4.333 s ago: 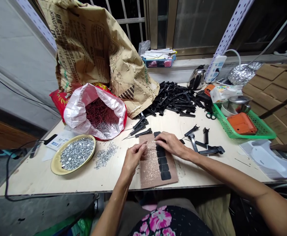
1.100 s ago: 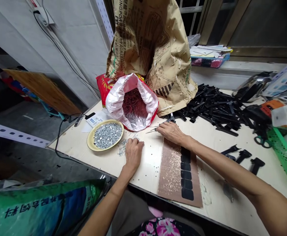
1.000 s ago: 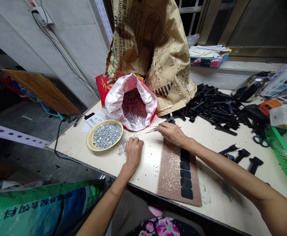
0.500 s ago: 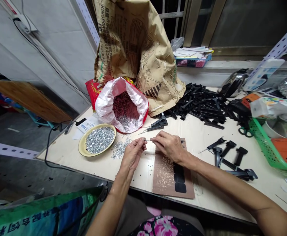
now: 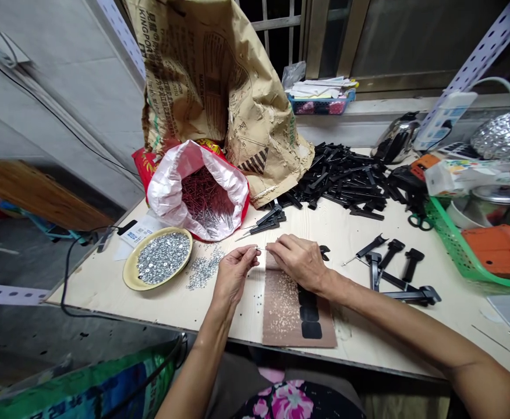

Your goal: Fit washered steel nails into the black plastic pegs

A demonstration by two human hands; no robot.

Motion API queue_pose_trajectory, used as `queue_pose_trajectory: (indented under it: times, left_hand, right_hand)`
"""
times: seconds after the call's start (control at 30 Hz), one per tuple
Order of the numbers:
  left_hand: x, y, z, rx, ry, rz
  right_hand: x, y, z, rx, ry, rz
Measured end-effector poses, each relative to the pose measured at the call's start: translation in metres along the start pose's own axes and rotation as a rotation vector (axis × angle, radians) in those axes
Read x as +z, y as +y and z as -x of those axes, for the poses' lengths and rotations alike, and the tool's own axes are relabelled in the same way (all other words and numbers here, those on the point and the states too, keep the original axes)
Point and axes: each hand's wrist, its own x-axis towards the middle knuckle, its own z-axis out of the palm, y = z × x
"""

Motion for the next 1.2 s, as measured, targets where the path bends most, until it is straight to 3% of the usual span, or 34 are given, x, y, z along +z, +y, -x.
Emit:
queue_pose_trajectory:
  times: [0.3,0.67,0.8,0.9,0.97,1.1,1.2]
  left_hand:
    - [0.013,-0.005,-0.003,0.008,-0.044,-0.115]
    - [0.022,0.001,-0.008,0.016,-0.171,-0.33]
    - [0.026,0.0,-0.01,-0.108,-0.265,-0.4]
    - [0.033,-0.009,-0.006,-0.184,-0.258,-0.375]
    - [0.036,-0.016,-0.001,-0.121,-0.211,-0.427]
    - [0.034,-0.032,0.009,0.264,-0.121,-0.811]
    - [0.026,-0.049,0.015,0.437,-0.193,-1.1]
  right_hand:
    - [0.0,0.011,0.012,0.037,0.057,0.068]
    - [-0.012,0.022,0.022,0.22,-0.226,-0.196]
    - [-0.013,0.025,0.032,0.169,-0.223,-0.119]
    - [-0.018,0.038,0.042,0.167,-0.249,-0.156]
    - [-0.022,0.054,0.047,0.199,-0.273,-0.196]
    - [-0.021,0.092,0.051,0.226,-0.294,-0.148]
    - [-0.015,0.102,0.061,0.174,-0.291,-0.1]
